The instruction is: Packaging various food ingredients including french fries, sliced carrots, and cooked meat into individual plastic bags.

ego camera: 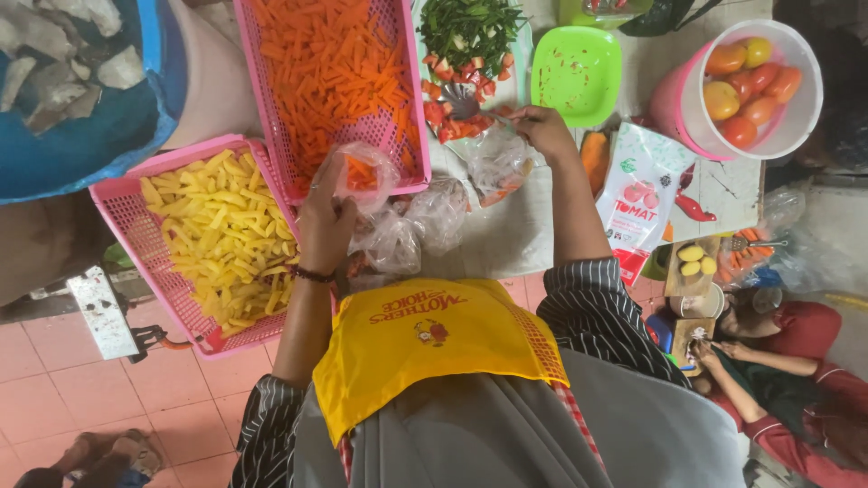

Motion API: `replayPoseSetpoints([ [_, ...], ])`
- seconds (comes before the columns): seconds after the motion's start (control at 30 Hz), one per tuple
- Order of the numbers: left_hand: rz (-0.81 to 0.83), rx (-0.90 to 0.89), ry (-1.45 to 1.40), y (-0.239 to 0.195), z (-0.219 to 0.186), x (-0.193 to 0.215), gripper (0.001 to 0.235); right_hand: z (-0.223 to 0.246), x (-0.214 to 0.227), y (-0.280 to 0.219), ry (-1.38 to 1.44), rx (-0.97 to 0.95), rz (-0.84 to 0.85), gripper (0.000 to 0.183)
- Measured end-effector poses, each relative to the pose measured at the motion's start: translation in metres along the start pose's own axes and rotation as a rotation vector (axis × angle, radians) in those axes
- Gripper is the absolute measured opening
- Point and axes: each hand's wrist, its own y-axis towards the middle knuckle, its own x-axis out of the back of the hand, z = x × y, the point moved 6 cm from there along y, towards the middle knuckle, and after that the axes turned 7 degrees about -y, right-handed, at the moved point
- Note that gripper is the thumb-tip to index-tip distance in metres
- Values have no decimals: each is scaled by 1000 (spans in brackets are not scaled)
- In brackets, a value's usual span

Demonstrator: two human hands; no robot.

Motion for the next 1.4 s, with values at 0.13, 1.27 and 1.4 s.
replayPoseSetpoints([
  [0.13, -20, 16, -34, -3, -4, 3, 66, 2, 5, -9, 139, -55, 6, 15],
  [1.27, 45, -161, -82, -16, -35, 11, 75, 70, 13, -128, -547, 242, -667, 22],
  [1.4, 71, -101, -191, -14, -44, 6, 75, 59, 48, -127, -538, 259, -836, 21],
])
